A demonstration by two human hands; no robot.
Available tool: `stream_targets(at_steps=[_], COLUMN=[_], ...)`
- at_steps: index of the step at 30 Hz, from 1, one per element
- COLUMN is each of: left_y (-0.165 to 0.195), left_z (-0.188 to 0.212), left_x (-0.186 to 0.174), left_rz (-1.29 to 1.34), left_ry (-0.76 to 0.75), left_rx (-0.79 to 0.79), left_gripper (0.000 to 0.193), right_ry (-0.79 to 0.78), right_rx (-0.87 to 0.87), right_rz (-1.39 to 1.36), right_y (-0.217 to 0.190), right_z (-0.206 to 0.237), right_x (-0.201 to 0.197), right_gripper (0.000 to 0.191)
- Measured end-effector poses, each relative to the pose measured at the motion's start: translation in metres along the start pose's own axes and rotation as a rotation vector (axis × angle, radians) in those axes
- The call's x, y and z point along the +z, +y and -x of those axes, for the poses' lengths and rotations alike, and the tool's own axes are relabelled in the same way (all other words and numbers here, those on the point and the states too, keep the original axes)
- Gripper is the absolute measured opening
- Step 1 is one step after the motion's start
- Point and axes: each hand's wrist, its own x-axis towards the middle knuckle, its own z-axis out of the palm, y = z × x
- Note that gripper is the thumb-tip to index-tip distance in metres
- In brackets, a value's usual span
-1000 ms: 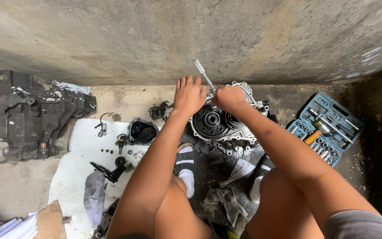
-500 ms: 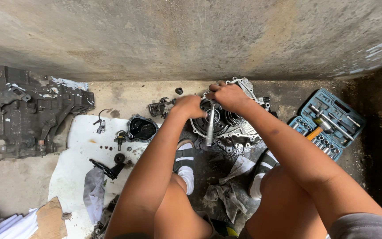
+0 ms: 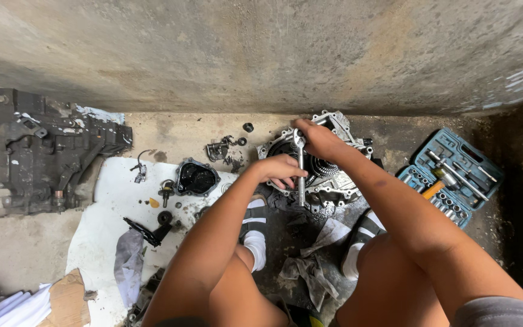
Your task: The person sits on the floor and uses a ratchet wrench to tighten bolts on an engine block. They adjust the internal gears and camshafts by hand, then continue tightening bolts in sequence.
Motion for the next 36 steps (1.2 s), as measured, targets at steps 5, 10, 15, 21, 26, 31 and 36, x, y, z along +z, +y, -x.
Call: stream_targets(at_steps=[5, 10, 15, 21, 26, 31, 36], left_y=[-0.012, -0.015, 0.002, 0.016, 0.013, 0.011, 0.008], left_z=[-0.015, -0.014, 0.012, 0.041, 0.023, 0.0, 0.001], left_x=[0.001, -0.007, -0.023, -0.059, -0.064, -0.059, -0.051], left_rz=[0.173, 0.143, -0.12, -0.852, -1.202, -1.101, -0.67], left_ry=[0.039, 0.002, 0.044, 0.509, 1.363, 1.182, 0.58], left_rx=[-0.026, -0.035, -0.142, -0.158, 0.194, 0.018, -0.247], left_gripper=[0.034, 0.028, 0.022, 0.027, 0.032, 0.033, 0.03], right_ry=[0.072, -0.086, -0.111, -0.162, -0.134, -0.055, -0.005], right_rx=[0.02, 0.235, 0.164, 0.185, 0.212, 0.228, 0.076], right_rz=[-0.194, -0.826, -0.674, -0.465, -0.427, -0.272, -0.401], right_y=[0.018, 0.022, 0.024, 0.028, 0.022, 0.023, 0.026], right_z=[-0.013, -0.027, -0.027, -0.022, -0.023, -0.027, -0.032], right_x=[0.016, 0.034, 0.038, 0.038, 0.041, 0.041, 0.046], right_gripper=[0.024, 0.02, 0.019, 0.024, 0.023, 0.025, 0.023])
